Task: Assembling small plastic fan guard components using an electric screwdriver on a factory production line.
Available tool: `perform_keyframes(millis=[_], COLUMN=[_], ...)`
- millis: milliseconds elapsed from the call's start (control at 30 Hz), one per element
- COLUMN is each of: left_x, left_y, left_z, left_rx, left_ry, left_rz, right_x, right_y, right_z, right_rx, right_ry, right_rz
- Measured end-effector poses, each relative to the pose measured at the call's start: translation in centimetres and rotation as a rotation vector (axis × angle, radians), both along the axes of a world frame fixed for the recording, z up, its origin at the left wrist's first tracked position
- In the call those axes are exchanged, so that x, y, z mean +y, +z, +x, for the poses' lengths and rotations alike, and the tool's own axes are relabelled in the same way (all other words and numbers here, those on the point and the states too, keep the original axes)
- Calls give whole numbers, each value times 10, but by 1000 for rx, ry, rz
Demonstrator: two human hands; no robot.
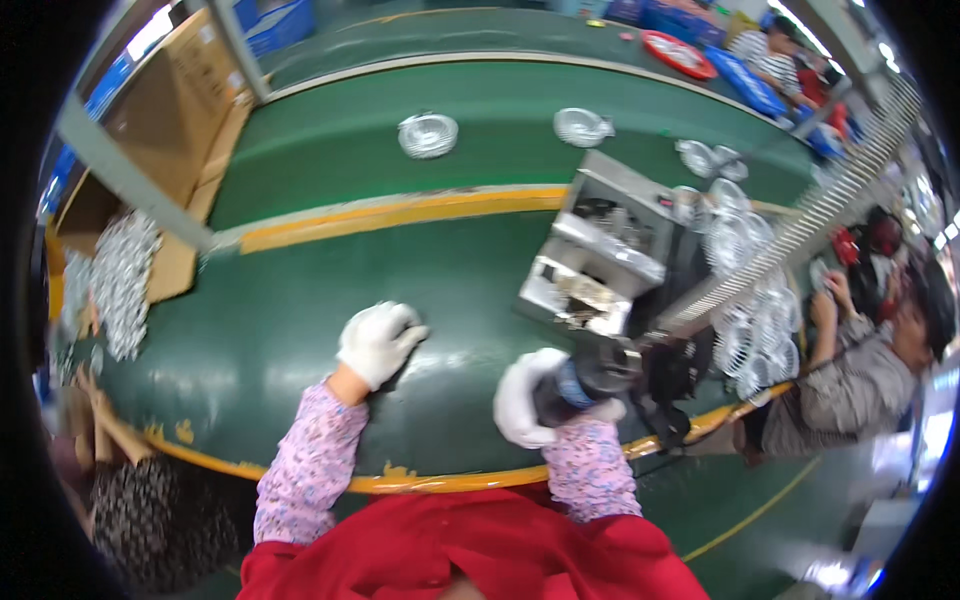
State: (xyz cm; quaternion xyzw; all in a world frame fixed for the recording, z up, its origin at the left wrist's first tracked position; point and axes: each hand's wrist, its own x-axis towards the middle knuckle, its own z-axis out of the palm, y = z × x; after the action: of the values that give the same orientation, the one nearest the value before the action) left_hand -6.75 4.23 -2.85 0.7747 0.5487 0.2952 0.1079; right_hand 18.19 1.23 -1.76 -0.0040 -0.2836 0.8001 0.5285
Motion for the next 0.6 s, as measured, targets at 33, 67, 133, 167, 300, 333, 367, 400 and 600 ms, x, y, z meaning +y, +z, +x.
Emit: perform_keyframes(millis=[33, 67, 133, 167, 300, 333, 367, 400, 600], left_x=[-2, -3, -5, -4, -2, -2, -2, -2, 1], left_y=[-1, -1, -2, -2, -2, -2, -2, -2, 0], left_z=[-4, -5, -4, -1, 3, 3, 2, 2, 9], left_rx=[-9, -13, -9, -14, -29, -28, -27, -25, -24], left_ry=[7, 13, 36, 34, 23, 23, 24, 24, 22], left_rz=[41, 73, 78, 71, 74, 69, 64, 65, 39], right_x=[-4, 11, 18, 23, 28, 30, 30, 30, 23], right_y=[12, 26, 34, 34, 21, 21, 20, 20, 20], right_z=[-12, -16, -23, -21, -15, -15, -16, -16, -11], right_rx=[-70, 102, 186, 201, 260, 254, 256, 264, 226], right_ry=[-107, 336, 475, 515, 609, 618, 619, 615, 546], right_rz=[-109, 80, 144, 187, 250, 282, 283, 289, 196])
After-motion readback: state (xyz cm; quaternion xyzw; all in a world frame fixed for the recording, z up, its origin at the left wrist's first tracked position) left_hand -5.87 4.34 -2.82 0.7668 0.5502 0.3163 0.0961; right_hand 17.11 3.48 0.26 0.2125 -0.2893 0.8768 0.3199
